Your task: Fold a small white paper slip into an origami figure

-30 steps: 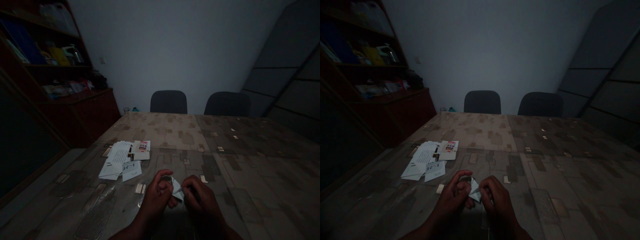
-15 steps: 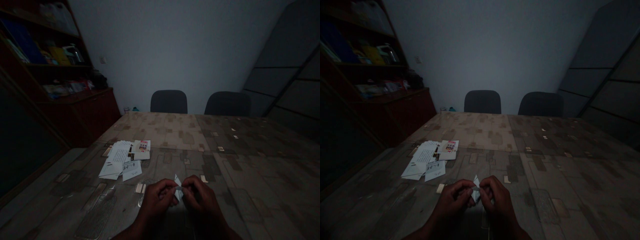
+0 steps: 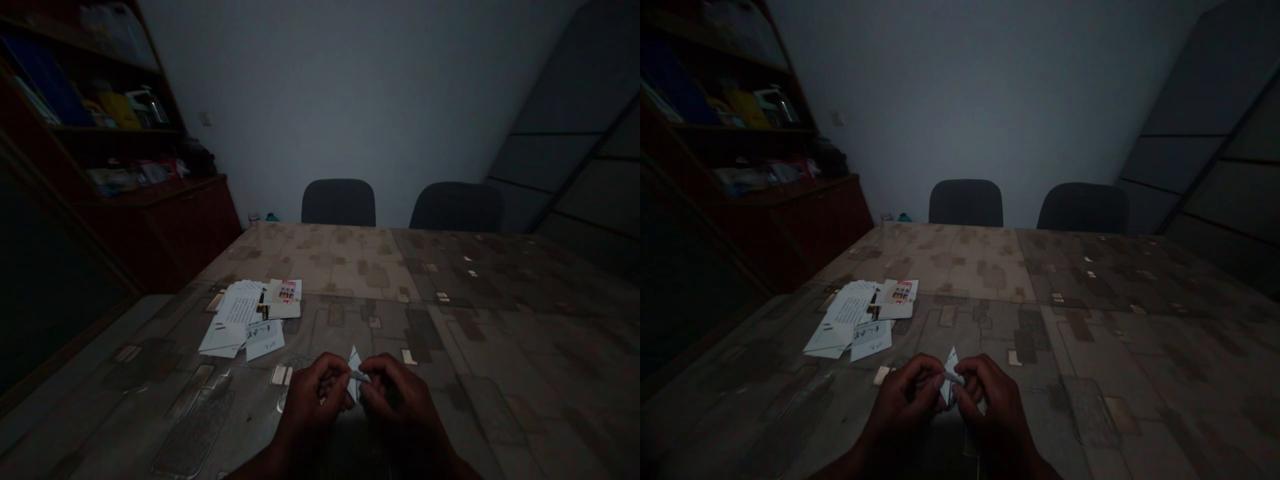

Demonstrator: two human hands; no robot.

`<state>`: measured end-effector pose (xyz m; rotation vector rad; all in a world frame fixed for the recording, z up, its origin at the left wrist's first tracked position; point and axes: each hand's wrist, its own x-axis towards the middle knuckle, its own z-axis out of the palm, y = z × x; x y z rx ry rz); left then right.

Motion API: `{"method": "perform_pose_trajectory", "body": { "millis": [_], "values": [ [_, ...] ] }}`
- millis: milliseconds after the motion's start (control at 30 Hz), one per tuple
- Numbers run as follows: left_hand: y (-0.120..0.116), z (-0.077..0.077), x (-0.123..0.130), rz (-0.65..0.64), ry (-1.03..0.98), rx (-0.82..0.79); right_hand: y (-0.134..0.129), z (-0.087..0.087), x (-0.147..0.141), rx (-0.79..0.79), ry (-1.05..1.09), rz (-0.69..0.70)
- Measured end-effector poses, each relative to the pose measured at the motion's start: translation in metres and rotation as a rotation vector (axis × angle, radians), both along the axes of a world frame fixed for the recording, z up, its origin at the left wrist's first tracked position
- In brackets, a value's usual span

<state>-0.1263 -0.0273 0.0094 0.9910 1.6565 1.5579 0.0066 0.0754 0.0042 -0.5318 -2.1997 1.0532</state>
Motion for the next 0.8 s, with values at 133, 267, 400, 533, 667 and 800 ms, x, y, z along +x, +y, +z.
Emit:
{"method": "perform_pose_trajectory", "body": {
  "millis": [133, 267, 400, 533, 667, 800],
  "values": [
    [-0.0009, 0.0004, 0.0021, 0.008, 0.032, -0.014, -0.0002, 0.0001, -0.001, 0.097, -0.005, -0.011],
    [-0.0001, -0.0011, 0.0049, 0.016, 0.102, -0.045, -0.0041, -0.0013, -0.0019, 0.11, -0.005, -0.096],
    [0.0023, -0.0014, 0.0065, 0.058, 0.158, -0.028, -0.0087, -0.0042, -0.002, 0.14, 0.006, -0.091],
    [0.0037, -0.0023, 0.0067, 0.075, 0.134, -0.011, -0.0091, -0.0057, -0.002, 0.296, 0.072, -0.078],
    [0.004, -0.0028, 0.007, 0.071, 0.134, -0.04, -0.0081, -0.005, -0.0032, 0.444, 0.123, -0.064],
    [0.0035, -0.0037, 0.0086, 0.031, -0.002, -0.018, -0.0095, -0.0042, -0.005, 0.391, 0.146, -0.06]
  ]
}}
